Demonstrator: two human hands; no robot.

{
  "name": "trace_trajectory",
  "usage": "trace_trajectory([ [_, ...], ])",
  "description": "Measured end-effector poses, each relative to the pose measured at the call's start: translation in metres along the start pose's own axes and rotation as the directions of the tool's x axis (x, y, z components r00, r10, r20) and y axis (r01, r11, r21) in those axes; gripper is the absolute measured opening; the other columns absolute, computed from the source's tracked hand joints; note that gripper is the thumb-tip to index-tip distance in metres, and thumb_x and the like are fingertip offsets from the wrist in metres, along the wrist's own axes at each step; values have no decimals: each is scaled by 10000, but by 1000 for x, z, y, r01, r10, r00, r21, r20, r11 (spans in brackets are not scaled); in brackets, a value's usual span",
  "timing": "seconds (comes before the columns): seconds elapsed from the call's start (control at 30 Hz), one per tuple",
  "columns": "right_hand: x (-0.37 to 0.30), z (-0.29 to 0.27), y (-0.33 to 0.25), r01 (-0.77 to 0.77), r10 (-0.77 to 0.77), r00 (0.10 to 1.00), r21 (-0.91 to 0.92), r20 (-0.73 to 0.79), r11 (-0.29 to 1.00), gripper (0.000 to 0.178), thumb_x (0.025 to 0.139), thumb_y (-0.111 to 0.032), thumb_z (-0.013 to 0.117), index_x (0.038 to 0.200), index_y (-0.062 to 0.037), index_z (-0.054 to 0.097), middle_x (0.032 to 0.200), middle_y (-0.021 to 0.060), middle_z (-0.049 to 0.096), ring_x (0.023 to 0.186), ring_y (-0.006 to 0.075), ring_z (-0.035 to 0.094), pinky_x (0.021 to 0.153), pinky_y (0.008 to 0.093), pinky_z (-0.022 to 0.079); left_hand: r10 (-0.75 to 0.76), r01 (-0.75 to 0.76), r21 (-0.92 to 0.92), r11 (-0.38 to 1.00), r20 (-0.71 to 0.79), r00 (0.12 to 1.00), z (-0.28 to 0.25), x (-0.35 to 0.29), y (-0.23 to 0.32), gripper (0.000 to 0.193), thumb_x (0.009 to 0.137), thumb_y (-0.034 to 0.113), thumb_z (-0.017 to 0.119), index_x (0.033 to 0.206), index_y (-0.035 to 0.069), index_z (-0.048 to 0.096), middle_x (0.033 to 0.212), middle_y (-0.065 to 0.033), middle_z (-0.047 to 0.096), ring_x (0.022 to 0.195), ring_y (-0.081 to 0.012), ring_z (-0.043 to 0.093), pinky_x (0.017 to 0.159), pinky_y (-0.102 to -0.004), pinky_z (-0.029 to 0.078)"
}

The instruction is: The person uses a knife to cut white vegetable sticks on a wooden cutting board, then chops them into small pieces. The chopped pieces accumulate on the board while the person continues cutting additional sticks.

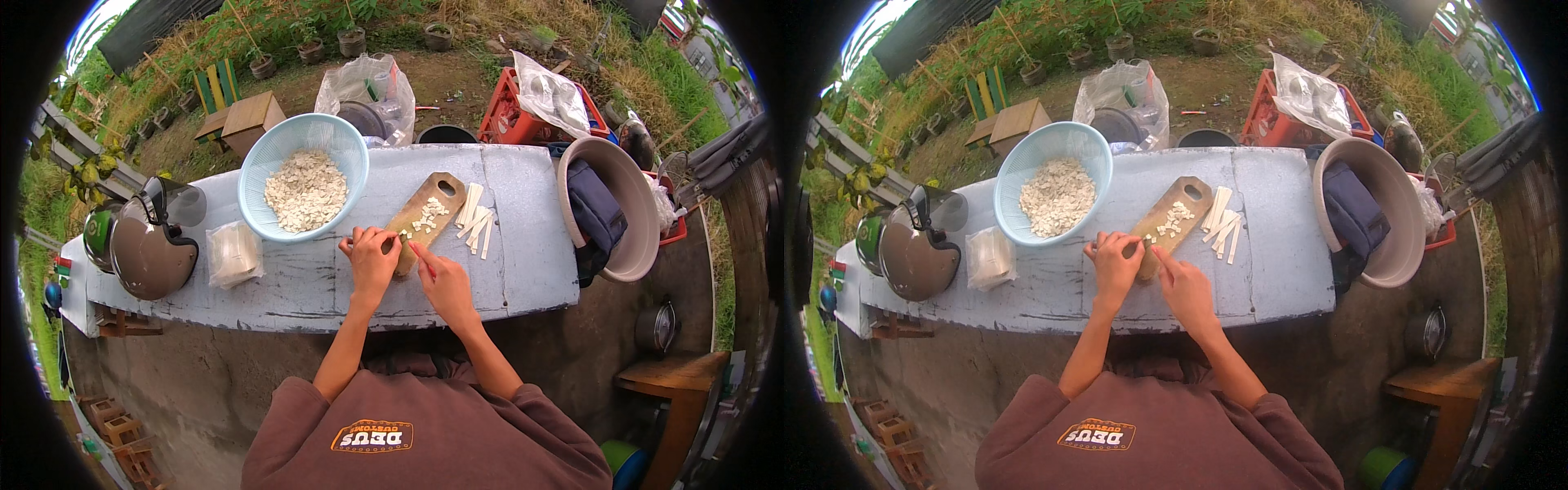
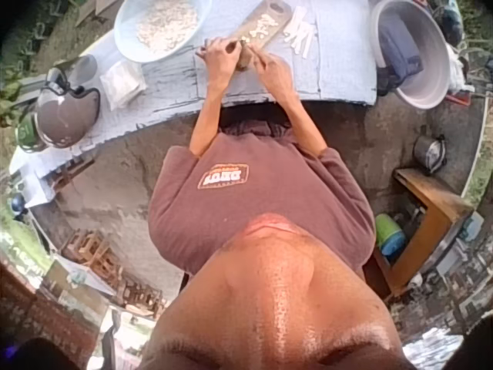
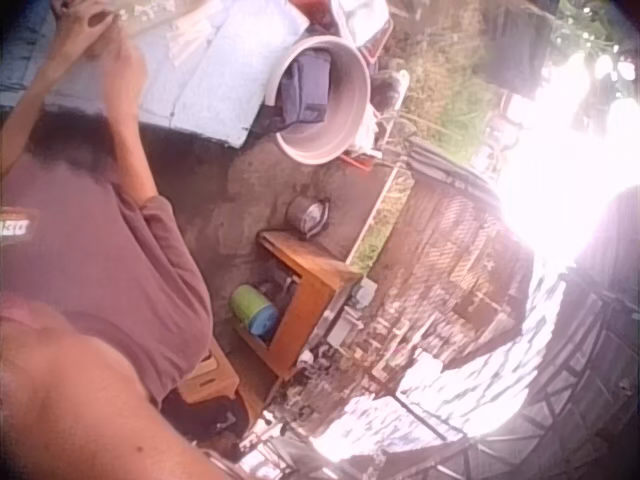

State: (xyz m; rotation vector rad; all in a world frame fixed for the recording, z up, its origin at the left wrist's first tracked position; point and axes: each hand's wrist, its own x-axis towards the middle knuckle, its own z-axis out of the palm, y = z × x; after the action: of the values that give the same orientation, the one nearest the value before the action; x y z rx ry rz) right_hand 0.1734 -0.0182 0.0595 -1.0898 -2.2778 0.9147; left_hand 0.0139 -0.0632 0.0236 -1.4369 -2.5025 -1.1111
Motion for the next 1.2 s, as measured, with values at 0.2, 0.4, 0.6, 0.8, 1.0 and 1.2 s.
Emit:
trace_trajectory([
  [0.2,0,0,-3,4,-4,1000,7,-8,1000,385,996,-166,618,1370,-235,676,744,170,621,704,360,646,662,471,514,4,-4,9,1000,4,1000,0,0,0,120,837,207,788,929,132,804,947,19,707,1028,-190,567,1014,-450,271],
  [0.4,0,3,2,24,-24,999,-17,-29,1000,381,997,-168,616,1367,-235,679,752,172,628,709,359,647,662,469,513,19,-19,15,1000,10,1000,-1,-1,1,115,851,224,780,920,134,799,939,10,682,1030,-202,559,1024,-479,274],
  [0.6,-6,0,3,0,0,1000,-8,-16,1000,374,996,-168,617,1358,-231,685,757,173,633,722,360,650,674,470,515,66,-67,70,995,5,998,1,-2,1,97,852,236,767,861,140,775,929,11,640,1021,-201,545,1007,-484,278],
  [0.8,-13,-5,2,1,-2,1000,-32,-19,999,383,994,-169,617,1367,-236,677,758,171,634,723,355,652,677,471,517,150,-148,131,980,-7,989,-4,-11,0,123,885,267,731,949,179,788,975,24,615,1018,-186,527,975,-470,283],
  [1.0,-5,4,-3,25,-25,1000,-49,-14,998,388,997,-173,616,1375,-238,671,766,171,640,720,355,652,672,475,516,189,-201,259,945,70,979,-5,-36,-4,279,942,306,647,1179,187,735,1197,22,580,1078,-186,503,969,-471,299],
  [1.2,-6,12,0,42,-43,999,-56,-24,998,389,997,-172,614,1374,-245,672,769,167,642,729,354,653,673,470,517,148,-172,260,950,107,983,-4,-43,-2,348,942,278,626,1271,182,690,1295,-1,548,1128,-203,488,998,-483,302],
])
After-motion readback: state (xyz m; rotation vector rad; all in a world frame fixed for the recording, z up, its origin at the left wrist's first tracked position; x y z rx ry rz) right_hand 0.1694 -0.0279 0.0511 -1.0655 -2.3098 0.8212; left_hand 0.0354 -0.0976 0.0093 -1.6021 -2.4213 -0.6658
